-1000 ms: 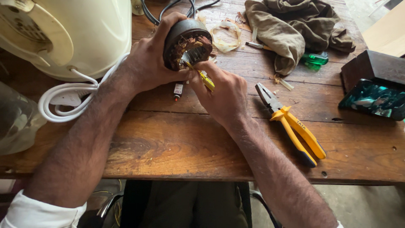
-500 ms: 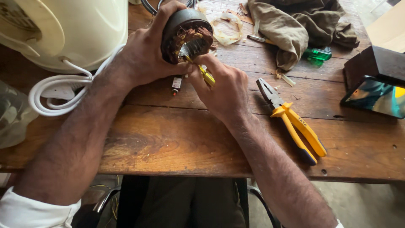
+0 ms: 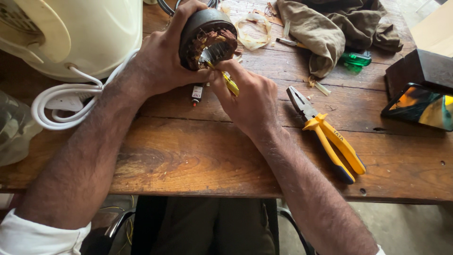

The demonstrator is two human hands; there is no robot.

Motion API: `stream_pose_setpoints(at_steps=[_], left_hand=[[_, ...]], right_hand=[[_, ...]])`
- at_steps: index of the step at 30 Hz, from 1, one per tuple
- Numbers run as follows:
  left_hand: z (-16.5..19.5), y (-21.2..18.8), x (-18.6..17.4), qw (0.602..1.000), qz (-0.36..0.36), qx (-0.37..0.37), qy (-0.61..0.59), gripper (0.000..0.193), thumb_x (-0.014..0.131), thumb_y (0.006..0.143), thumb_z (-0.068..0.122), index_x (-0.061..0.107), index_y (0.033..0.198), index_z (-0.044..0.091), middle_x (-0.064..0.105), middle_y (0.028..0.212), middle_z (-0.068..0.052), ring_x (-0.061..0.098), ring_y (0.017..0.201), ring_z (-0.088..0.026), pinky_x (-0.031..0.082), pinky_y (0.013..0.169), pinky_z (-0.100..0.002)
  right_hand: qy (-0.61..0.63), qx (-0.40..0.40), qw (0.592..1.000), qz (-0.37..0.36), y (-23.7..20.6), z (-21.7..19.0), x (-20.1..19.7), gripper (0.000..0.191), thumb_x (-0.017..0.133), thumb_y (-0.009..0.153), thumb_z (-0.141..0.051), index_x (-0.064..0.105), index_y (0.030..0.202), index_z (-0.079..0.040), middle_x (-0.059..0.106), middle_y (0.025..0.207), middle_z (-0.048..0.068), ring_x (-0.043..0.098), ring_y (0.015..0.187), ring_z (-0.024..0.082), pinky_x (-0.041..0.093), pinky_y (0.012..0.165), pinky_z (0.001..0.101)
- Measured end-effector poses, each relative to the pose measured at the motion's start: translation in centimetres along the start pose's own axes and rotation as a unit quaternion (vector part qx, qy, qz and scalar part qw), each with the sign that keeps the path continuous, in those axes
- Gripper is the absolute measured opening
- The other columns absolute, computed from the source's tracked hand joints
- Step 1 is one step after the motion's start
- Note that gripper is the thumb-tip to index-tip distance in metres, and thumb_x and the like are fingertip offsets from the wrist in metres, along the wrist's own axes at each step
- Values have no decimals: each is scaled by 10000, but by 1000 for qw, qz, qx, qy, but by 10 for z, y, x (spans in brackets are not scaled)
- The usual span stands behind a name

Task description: The person holds a motor housing and uses a screwdriver to scrape and clean the internal copper windings. They briefly switch to pliers to adjust a component, then continue scraping with the screwdriver.

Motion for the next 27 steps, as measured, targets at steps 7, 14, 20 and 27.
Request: stream_pose_setpoints(at_steps=[7, 14, 20, 27], left_hand=[[-2, 0, 0, 1000, -1, -10, 3, 1026, 985, 825, 375, 231, 1515, 292, 711, 1276, -208, 742, 1078, -421, 647, 946, -535], [-5, 2, 2, 1000, -5, -6, 2, 1024, 977, 825, 352, 218, 1511, 304, 699, 1300, -210, 742, 1084, -414, 643, 963, -534], [-5, 3, 3, 1000, -5, 3, 4, 1038, 977, 822, 375, 208, 1515, 298, 693, 1292, -209, 748, 1079, -408, 648, 960, -529], [-3, 3, 0, 1000, -8, -9, 1, 1045, 983, 803, 388, 219, 1509, 291, 694, 1290, -211, 743, 1077, -413, 638, 963, -535]], right_hand=[[14, 16, 1000, -16, 2, -1, -2, 185, 650, 1073, -275, 707, 1093, -101, 780, 801, 72, 760, 639, 149, 610, 572, 328], [15, 12, 1000, -6, 3, -5, -5, 180, 655, 1063, -269, 709, 1089, -99, 782, 819, 76, 769, 673, 161, 619, 610, 340], [16, 27, 999, -8, 5, -9, -8, 178, 668, 1039, -261, 717, 1099, -101, 780, 818, 80, 774, 685, 178, 618, 626, 354], [23, 36, 999, -4, 6, -12, -12, 174, 687, 1030, -263, 714, 1077, -97, 779, 826, 91, 783, 710, 207, 615, 653, 375]])
Point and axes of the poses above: each hand's wrist, its own y-axis towards the middle knuckle, its own x-axis out of the palm, z = x × y, the point moved 3 cm from there along y, towards the middle knuckle
